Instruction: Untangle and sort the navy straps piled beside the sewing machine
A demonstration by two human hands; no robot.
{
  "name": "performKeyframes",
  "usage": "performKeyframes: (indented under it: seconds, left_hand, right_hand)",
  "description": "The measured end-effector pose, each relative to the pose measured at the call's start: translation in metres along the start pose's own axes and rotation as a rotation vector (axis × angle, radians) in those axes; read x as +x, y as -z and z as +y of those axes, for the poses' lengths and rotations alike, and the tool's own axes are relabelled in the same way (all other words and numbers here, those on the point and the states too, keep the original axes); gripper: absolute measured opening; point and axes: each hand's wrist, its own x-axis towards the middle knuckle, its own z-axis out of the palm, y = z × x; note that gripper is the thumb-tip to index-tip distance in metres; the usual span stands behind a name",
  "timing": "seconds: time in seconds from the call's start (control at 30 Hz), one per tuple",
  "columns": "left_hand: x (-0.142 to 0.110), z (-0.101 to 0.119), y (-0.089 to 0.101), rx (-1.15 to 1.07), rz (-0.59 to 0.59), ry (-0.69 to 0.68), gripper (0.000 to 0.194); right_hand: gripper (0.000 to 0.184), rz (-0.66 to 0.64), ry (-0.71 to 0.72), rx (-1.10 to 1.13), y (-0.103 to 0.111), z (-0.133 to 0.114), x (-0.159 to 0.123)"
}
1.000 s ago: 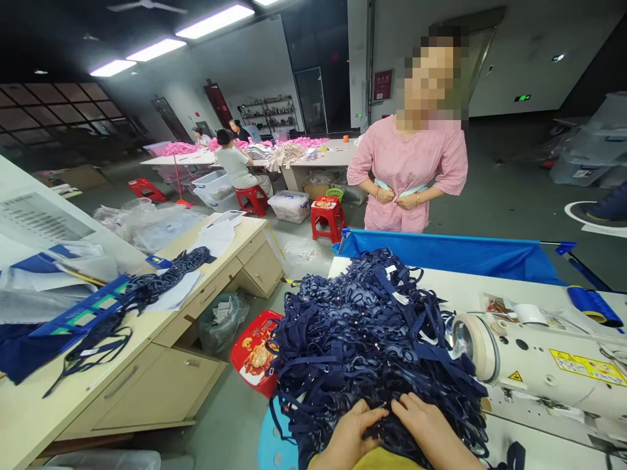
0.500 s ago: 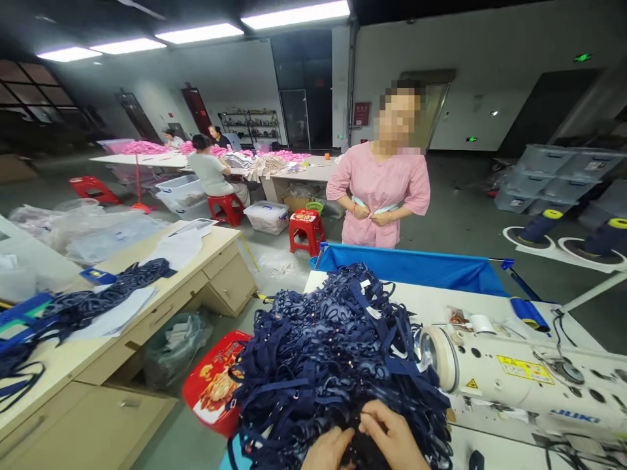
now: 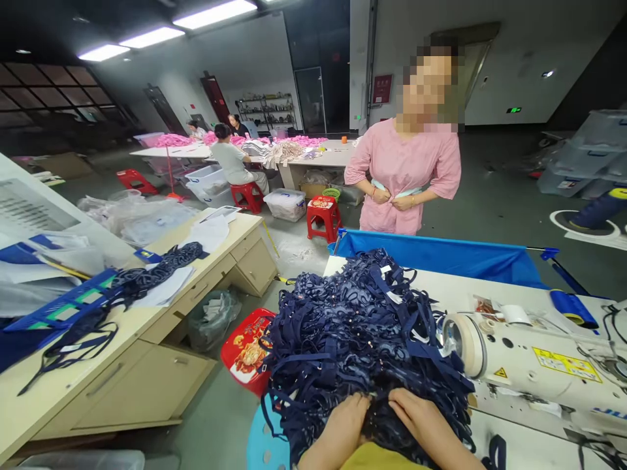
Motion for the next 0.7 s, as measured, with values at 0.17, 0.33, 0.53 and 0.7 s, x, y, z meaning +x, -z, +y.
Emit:
performKeyframes:
  seconds: [0.17, 0.33, 0.53, 0.7]
  left_hand:
    - [-0.002, -0.005, -0.001, -0.091, 0.001, -0.054, 0.058]
    - [-0.003, -0.006, -0.003, -0.126, 0.036, -0.067, 0.05]
    - [0.002, -0.008, -0.012, 0.143, 0.046, -0.086, 0.06]
    - [0.009, -0.013, -0.014, 0.341, 0.178, -0.256, 0.04]
  right_hand:
    - [0.022, -0.03, 0.099, -0.329, 0.003, 0.001, 0.004]
    - [0.018, 0.004, 0.094, -0.334, -0.003, -0.015, 0.01]
    - [0.022, 0.278, 0.007, 0.383, 0.006, -0.03, 0.015]
    - [0.024, 0.307, -0.053, 0.293, 0.008, -0.008, 0.019]
